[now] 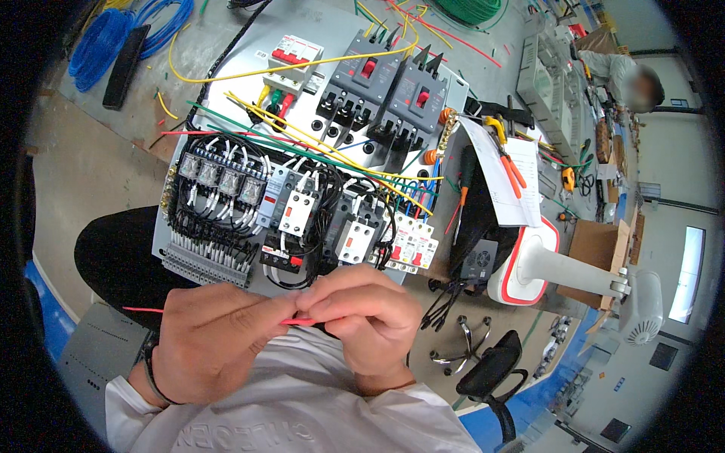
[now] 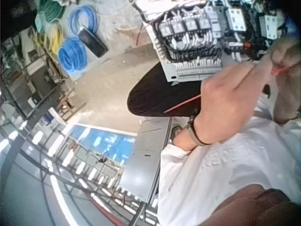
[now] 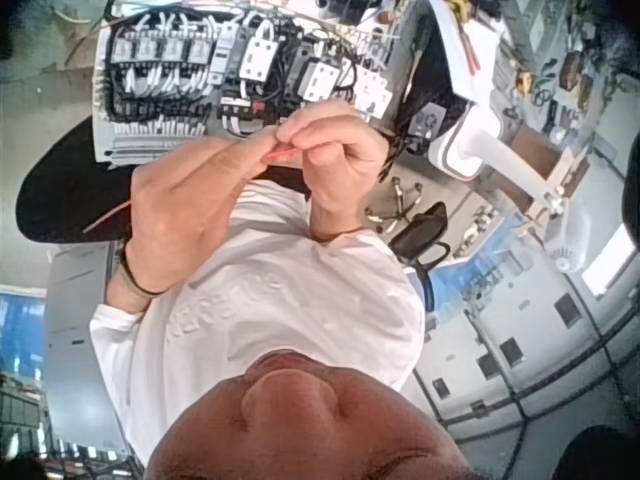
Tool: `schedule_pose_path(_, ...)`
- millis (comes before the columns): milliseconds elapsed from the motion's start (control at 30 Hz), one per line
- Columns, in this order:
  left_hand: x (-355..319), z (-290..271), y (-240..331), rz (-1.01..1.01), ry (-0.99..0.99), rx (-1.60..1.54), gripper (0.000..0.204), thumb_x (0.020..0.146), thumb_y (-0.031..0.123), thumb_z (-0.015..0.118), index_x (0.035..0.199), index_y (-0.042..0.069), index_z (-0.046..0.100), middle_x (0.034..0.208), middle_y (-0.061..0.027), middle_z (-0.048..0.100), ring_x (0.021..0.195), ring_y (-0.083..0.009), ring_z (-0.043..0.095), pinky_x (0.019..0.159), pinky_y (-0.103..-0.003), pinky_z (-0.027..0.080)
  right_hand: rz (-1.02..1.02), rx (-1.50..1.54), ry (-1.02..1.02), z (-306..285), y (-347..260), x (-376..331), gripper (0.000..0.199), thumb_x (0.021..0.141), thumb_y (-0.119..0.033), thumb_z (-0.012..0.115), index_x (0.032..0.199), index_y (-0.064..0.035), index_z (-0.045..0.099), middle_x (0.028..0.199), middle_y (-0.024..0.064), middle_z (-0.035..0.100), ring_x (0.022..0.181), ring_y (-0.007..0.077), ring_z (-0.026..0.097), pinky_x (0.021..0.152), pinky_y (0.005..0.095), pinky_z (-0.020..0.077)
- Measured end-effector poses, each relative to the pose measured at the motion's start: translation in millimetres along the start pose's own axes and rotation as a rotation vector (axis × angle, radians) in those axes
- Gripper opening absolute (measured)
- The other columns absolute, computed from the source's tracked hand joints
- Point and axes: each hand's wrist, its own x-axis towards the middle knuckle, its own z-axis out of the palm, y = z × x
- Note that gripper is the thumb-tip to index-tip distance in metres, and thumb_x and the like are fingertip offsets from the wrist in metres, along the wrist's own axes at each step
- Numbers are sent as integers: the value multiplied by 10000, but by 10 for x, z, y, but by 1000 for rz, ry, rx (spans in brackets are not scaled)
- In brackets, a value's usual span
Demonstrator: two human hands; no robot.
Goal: The person assembles an electrical control panel by stripping and connecting colored wires to circuit breakers and terminal blocks. They use wire strippers and pliers to prepare and secure the connections on a metal panel.
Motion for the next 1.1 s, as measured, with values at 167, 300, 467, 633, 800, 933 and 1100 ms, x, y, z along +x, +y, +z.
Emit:
schedule_pose_path(167, -51, -63, -44, -49, 11, 56, 392, 779, -21, 787, 1166, -49, 723, 800, -137, 706, 643, -271, 685, 572, -339, 532, -25, 273, 106, -95, -44, 86, 348, 1029, -308, 678, 1034, 39, 688, 940, 247, 719, 677, 267, 708, 624, 392, 609)
schedule_pose_path(300, -81, -67, -94, -58, -15, 70, 388, 798, -21, 785, 1179, -48, 717, 806, -146, 706, 651, -273, 691, 573, -343, 531, 63, 241, 86, -164, -71, 50, 365, 1029, -317, 679, 1068, 46, 673, 950, 284, 727, 663, 299, 722, 586, 396, 608)
schedule_pose_path(467, -129, -60, -107, -60, -40, 39, 404, 801, -17, 787, 1198, -40, 713, 839, -152, 720, 671, -274, 705, 584, -341, 547, 110, 312, 44, -109, -39, 8, 357, 1024, -298, 689, 1073, 55, 668, 968, 322, 734, 689, 343, 739, 593, 413, 616)
schedule_pose_path(633, -160, -78, -115, -62, -40, 23, 417, 788, -29, 787, 1200, -37, 715, 858, -156, 726, 685, -275, 713, 593, -344, 559, 122, 281, 15, -80, -74, 39, 348, 1045, -285, 656, 1057, 63, 650, 944, 324, 733, 689, 349, 736, 606, 422, 621)
schedule_pose_path(800, -209, -92, -178, -47, -57, -16, 424, 775, -38, 787, 1193, -39, 717, 859, -160, 727, 687, -280, 713, 592, -345, 559, 156, 229, 18, -80, -97, 52, 360, 1058, -293, 631, 1017, 65, 629, 935, 322, 733, 684, 346, 734, 617, 420, 622)
schedule_pose_path(933, -251, -22, -242, 18, -23, -11, 512, 755, -48, 721, 1265, -14, 711, 860, -90, 697, 655, -216, 662, 544, -320, 537, 139, 238, -13, -125, -82, 84, 350, 1062, -294, 623, 1024, 54, 622, 914, 311, 734, 666, 329, 726, 616, 417, 619)
schedule_pose_path(1100, -225, -50, -185, -22, -24, 17, 484, 759, -31, 749, 1241, -22, 715, 829, -96, 690, 640, -218, 662, 534, -320, 536, 2, 212, 69, -203, -88, 183, 296, 1087, -283, 574, 1071, 13, 576, 826, 241, 728, 614, 276, 698, 581, 396, 594)
